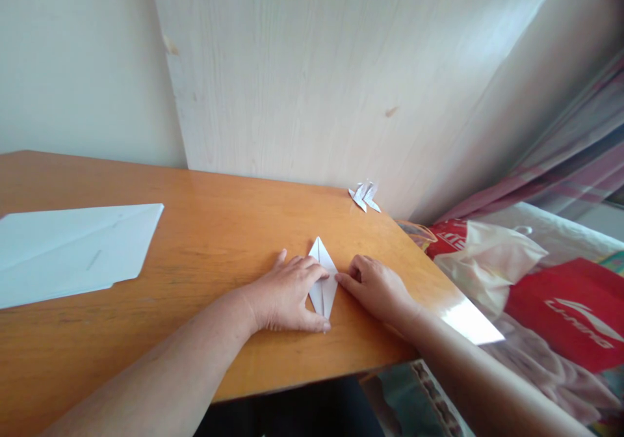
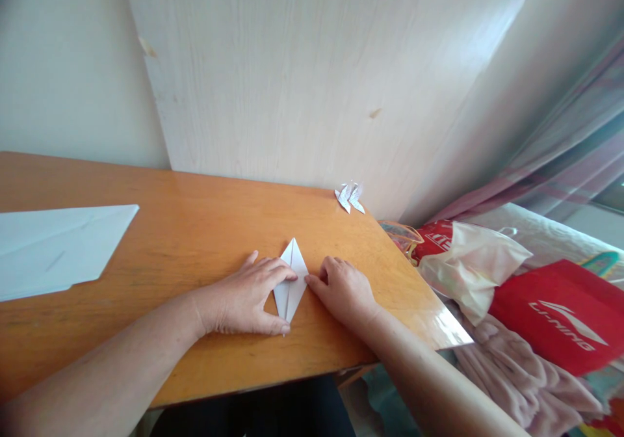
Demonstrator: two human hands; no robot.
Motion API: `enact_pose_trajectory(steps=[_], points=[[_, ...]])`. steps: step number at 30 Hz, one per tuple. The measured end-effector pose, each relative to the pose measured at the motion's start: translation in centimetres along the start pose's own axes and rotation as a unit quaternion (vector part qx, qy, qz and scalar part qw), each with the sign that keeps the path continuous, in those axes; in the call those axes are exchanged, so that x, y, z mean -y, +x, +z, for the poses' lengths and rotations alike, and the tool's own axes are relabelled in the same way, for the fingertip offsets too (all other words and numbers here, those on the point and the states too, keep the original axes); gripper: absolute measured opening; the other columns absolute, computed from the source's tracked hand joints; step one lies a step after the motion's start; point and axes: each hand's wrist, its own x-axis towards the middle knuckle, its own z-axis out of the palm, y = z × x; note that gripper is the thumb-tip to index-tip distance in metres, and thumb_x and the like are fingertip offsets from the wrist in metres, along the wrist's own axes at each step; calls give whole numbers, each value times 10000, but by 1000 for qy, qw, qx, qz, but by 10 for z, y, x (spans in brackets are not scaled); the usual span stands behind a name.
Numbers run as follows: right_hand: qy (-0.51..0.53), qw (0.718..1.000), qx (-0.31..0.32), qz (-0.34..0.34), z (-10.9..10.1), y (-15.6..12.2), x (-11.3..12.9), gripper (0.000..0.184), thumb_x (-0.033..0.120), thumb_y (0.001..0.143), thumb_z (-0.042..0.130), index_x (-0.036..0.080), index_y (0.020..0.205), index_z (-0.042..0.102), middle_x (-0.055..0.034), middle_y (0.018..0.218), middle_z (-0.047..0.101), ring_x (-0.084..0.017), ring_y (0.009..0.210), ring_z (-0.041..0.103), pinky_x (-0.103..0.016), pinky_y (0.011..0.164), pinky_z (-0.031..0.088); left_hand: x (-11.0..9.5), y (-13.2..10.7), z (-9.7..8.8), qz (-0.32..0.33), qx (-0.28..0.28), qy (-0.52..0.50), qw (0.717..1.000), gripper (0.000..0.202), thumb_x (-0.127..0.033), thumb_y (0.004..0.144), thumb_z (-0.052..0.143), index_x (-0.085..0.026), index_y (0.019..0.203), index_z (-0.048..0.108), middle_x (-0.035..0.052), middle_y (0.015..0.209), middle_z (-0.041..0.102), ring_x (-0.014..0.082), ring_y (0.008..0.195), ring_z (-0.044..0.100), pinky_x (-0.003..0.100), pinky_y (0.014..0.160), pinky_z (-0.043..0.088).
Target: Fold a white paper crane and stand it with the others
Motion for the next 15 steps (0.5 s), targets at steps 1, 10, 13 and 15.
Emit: enact_pose_trajectory(steps=[1,10,13,15], points=[[-4,1000,-9,-4,0,2,-2,220,370,924,620,196,791,596,-28,792,640,-166,728,563,-280,643,348,0,0,0,-3,1,-3,1000,800,-615,694,740,-267,1368,486,92,1421,556,352,1340,478,628,1188,145],[58,977,-10,-203,-1,-16,16,244,136,980,475,168,1086,692,-85,991,662,-200,945,588,-327,852,475,2,-2,4,-19,-5,-24,1000,1093,-553,701,737,-289,1573,134,122,1619,342,361,1460,345,650,1201,62],[31,972,5,-233,2,-18,21,243,187,992,485,156,1130,683,-104,1020,666,-222,967,586,-357,871,494,4,-2,7,-23,-12,-17,1000,1171,-515,703,736,-295,1596,12,109,1669,220,362,1494,283,642,1206,63],[-7,969,14,-247,3,-16,25,255,203,999,477,138,1138,679,-119,1033,668,-236,981,581,-374,887,494,6,-2,9,-20,-18,-13,1000,1223,-513,702,739,-295,1599,-63,105,1681,174,359,1512,245,634,1210,53]])
